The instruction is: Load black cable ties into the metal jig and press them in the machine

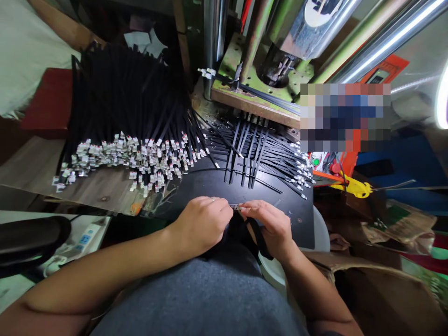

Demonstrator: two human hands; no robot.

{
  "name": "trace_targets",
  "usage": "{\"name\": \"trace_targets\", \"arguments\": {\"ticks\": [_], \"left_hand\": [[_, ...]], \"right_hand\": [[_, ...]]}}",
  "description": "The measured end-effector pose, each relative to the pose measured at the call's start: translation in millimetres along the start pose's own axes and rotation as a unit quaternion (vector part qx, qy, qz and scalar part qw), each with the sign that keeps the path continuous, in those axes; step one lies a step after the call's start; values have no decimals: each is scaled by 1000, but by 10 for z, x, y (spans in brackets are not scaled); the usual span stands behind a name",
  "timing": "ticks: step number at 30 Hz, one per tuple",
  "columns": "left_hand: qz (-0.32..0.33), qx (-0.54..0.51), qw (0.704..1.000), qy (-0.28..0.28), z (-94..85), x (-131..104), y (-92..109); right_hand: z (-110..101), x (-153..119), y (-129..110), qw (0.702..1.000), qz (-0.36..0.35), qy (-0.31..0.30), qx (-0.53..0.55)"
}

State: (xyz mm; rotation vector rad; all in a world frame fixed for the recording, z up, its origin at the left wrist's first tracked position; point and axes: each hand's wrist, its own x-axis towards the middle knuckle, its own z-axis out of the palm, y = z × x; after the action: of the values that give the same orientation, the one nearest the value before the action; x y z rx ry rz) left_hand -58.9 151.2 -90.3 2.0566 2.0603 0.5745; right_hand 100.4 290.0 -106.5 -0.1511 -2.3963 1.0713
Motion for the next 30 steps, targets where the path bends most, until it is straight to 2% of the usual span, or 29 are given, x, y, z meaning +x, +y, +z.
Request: {"name": "trace_targets", "arguments": {"ticks": [3,5,8,10,13,16,19,22,24,26,30], "left_hand": [[11,-28,1000,8,11,-23,-41],[21,-77,996,41,24,-87,-120],[-10,-127,987,99,43,-198,-225],[-35,-126,986,105,48,-240,-233],[-54,-69,995,54,17,-213,-141],[-74,16,997,-21,-76,-108,-50],[-52,-22,995,-83,-195,8,-99],[1,-157,984,-80,-247,114,-230],[39,-213,973,-83,-214,184,-286],[69,-205,972,-91,-150,242,-298],[124,-81,987,-60,-91,255,-275]], "right_hand": [[-27,23,-27,1000,-7,-16,-18],[-43,39,-60,998,-25,-37,-45],[-41,61,-114,991,-71,-78,-87],[-24,72,-139,986,-87,-91,-108],[18,61,-144,987,-82,-76,-117],[79,-8,-116,993,-66,-29,-94],[159,-116,-71,997,-47,29,-60],[232,-203,-34,995,-46,73,-48],[260,-225,-21,993,-52,88,-52],[266,-224,-14,992,-58,89,-61],[227,-212,5,993,-62,76,-70]]}}
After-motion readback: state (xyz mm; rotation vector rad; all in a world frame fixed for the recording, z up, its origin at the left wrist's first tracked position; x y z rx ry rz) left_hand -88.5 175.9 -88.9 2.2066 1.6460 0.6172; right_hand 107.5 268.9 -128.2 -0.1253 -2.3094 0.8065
